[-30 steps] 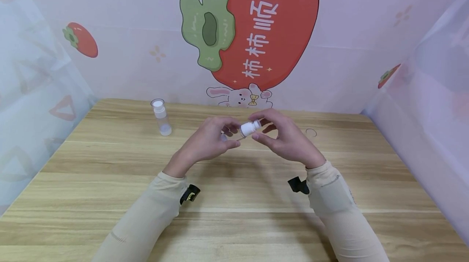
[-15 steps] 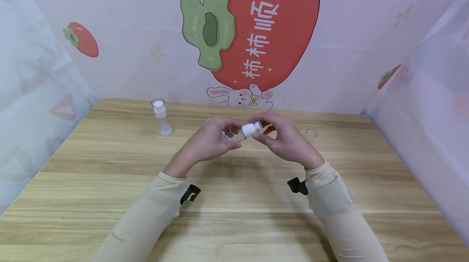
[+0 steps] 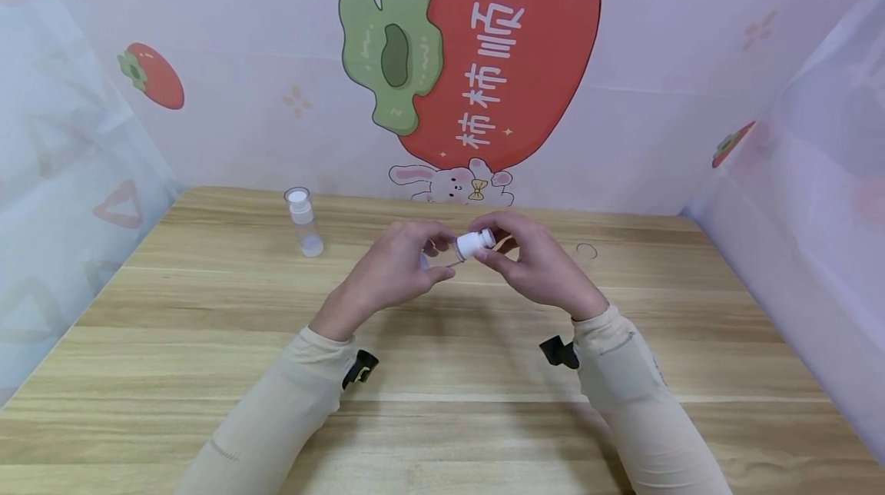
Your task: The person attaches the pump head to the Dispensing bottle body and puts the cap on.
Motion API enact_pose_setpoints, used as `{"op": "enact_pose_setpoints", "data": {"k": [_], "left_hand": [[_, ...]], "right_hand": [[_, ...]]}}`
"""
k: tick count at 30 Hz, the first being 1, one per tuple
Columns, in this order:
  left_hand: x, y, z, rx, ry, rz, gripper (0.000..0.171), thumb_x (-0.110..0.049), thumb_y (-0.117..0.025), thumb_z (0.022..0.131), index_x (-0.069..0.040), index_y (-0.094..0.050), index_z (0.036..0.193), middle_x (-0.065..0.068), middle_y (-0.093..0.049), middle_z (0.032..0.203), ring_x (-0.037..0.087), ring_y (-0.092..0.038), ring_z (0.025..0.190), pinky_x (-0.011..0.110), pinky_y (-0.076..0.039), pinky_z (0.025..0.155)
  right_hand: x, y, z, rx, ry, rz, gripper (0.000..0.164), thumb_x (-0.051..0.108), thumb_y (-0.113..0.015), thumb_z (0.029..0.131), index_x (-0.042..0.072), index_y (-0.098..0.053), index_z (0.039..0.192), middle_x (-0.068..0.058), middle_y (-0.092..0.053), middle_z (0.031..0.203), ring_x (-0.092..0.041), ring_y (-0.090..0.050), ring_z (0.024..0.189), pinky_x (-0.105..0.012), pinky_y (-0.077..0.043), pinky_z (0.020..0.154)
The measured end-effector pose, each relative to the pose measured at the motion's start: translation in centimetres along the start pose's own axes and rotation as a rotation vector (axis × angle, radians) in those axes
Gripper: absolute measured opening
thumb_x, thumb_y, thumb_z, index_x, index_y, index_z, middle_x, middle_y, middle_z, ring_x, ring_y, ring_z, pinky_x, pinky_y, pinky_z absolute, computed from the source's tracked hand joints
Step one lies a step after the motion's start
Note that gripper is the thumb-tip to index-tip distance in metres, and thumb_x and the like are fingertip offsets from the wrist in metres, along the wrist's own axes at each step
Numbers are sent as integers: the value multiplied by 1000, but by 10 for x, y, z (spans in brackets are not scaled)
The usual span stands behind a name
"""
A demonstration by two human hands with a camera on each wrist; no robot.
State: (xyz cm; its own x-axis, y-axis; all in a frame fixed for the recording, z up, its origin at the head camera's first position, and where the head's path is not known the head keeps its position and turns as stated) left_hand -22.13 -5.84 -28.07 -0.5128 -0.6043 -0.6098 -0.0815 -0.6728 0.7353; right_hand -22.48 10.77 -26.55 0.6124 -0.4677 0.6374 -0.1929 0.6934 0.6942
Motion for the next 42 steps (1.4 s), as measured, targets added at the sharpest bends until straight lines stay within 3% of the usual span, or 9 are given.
{"op": "enact_pose_setpoints", "data": {"k": [8,16,29,42], "left_hand": [[0,1,-1,-7,13,42,37,-10,-85,82,-4,-73,116,6,-71,104,19,-66,91,33,-57,82],[3,4,0,-15,38,51,37,-9,-86,81,-4,-72,116,9,-72,106,24,-68,92,35,-57,82],[5,5,-1,-3,63,57,38,-9,-86,81,-4,-72,116,11,-72,108,26,-68,94,37,-56,83],[6,4,-1,-14,50,66,39,-10,-86,81,-2,-73,116,12,-73,108,26,-69,93,37,-56,83]], "right_hand": [[-2,-1,1,12,-11,0,30,5,-73,93,4,-65,122,-5,-66,112,-24,-62,96,-41,-56,84],[-5,8,0,5,-43,-24,37,7,-77,90,7,-65,125,-2,-65,117,-22,-64,100,-47,-55,87],[-18,16,-1,-25,-80,-39,41,6,-77,90,4,-63,128,-10,-66,121,-28,-64,103,-50,-55,88],[-41,41,-6,-84,-146,-114,39,5,-73,93,1,-62,129,-15,-63,120,-33,-62,105,-50,-52,90]]}}
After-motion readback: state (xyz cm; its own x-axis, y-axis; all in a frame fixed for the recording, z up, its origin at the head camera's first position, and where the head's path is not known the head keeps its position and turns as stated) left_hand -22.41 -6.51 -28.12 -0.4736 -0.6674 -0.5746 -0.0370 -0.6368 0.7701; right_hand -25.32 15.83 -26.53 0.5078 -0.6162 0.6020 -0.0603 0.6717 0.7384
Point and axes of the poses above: each hand's wrist, its own z-axis towards the middle knuckle, its own y-axis out of the back of the hand, x = y × z, the point moved 6 cm from there along z, towards the middle knuckle
